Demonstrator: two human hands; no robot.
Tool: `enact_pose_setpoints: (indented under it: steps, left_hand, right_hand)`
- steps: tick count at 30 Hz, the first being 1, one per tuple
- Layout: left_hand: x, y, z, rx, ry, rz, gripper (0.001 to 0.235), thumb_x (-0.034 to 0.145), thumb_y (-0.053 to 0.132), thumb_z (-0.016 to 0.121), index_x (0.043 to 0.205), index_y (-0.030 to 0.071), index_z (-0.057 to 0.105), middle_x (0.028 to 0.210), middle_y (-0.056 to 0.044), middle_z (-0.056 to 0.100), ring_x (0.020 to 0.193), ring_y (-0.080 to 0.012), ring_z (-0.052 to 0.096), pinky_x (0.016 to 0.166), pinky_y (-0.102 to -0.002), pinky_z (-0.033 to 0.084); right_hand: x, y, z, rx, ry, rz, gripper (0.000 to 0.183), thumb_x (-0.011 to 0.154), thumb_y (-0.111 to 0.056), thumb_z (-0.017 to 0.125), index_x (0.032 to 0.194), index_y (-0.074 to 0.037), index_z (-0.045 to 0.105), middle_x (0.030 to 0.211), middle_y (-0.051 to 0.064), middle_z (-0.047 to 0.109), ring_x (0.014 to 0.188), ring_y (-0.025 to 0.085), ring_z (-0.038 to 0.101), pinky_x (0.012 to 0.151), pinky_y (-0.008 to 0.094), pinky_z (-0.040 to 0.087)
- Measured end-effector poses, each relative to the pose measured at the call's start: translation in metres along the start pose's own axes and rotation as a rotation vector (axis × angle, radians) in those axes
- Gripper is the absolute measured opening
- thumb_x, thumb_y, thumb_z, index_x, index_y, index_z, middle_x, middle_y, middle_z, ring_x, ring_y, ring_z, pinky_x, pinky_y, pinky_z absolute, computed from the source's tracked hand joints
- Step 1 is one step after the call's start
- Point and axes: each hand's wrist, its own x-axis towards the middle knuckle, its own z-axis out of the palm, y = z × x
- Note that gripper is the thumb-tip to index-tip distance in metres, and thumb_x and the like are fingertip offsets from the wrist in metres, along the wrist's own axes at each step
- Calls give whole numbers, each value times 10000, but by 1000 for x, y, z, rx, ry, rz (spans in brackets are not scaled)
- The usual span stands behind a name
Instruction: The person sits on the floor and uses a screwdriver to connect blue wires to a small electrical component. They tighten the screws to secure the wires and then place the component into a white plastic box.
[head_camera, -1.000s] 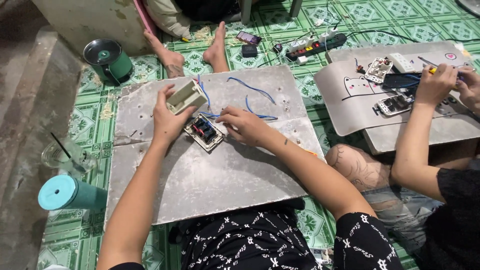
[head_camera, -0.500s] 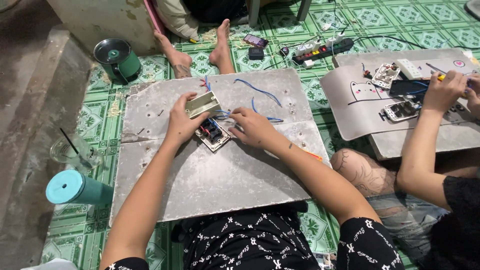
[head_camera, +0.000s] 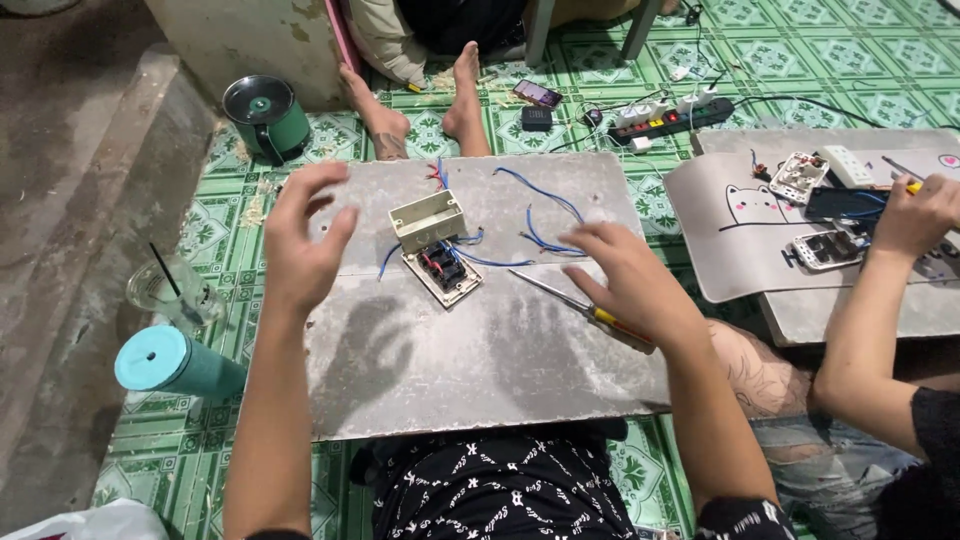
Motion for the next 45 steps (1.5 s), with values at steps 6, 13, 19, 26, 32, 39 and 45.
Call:
enact_pose_setpoints:
  steps: [6,13,19,26,32,39,45]
  left_hand:
    - [-114,-30,-31,313,-120,-83,205,887,159,739,1090,137,738,1067,-83,756,1092,-306,705,961,-427,543]
    - [-195,-51,-29,627,-31,-217,198,980,180,598,1090,54,705,1099,-88,732,1046,-223,668,959,-377,530]
    - [-199,-69,-24,623,218,69,198,976,52,573,918,-59,727,892,-206,745,874,-310,721,880,-407,600]
    - [-191,-68,-25,620,235,65,253,995,76,554,854,-52,720,835,-189,731,805,-289,711,771,-376,587]
    - [-179,-71,-25,590,241,98,245,975,36,550,823,-72,709,797,-199,715,758,-300,699,682,-362,581]
    - [-172,-104,-18,505,383,108,275,981,46,612,714,94,661,672,-29,650,608,-262,612,660,-334,510]
    - [-163,-128,-15,549,398,126,273,982,78,638,714,125,657,683,-4,646,621,-239,614,679,-321,509]
  right_hand:
    - [-119,41,34,-157,-163,308,550,895,-352,703,1424,-245,601,1289,211,639,1205,455,637,1008,530,526]
    - [-131,1,59,-205,-143,644,778,890,-632,484,1601,-394,278,1599,108,335,1467,403,303,1010,637,469]
    - [-120,11,62,-206,-52,595,660,951,-529,480,1577,-355,365,1537,103,412,1364,366,402,1040,562,430]
    - [-113,2,59,-161,-66,702,630,954,-541,438,1558,-373,377,1563,41,402,1422,338,370,1001,596,471]
    - [-107,5,62,-158,-25,691,610,949,-515,469,1539,-366,414,1553,51,428,1405,353,391,999,598,466]
    - [-102,27,80,-316,72,622,616,947,-589,528,1532,-403,480,1475,91,534,1364,409,520,1001,558,529]
    - [-83,49,89,-301,149,550,605,931,-554,579,1505,-372,526,1418,115,570,1323,420,546,999,560,528]
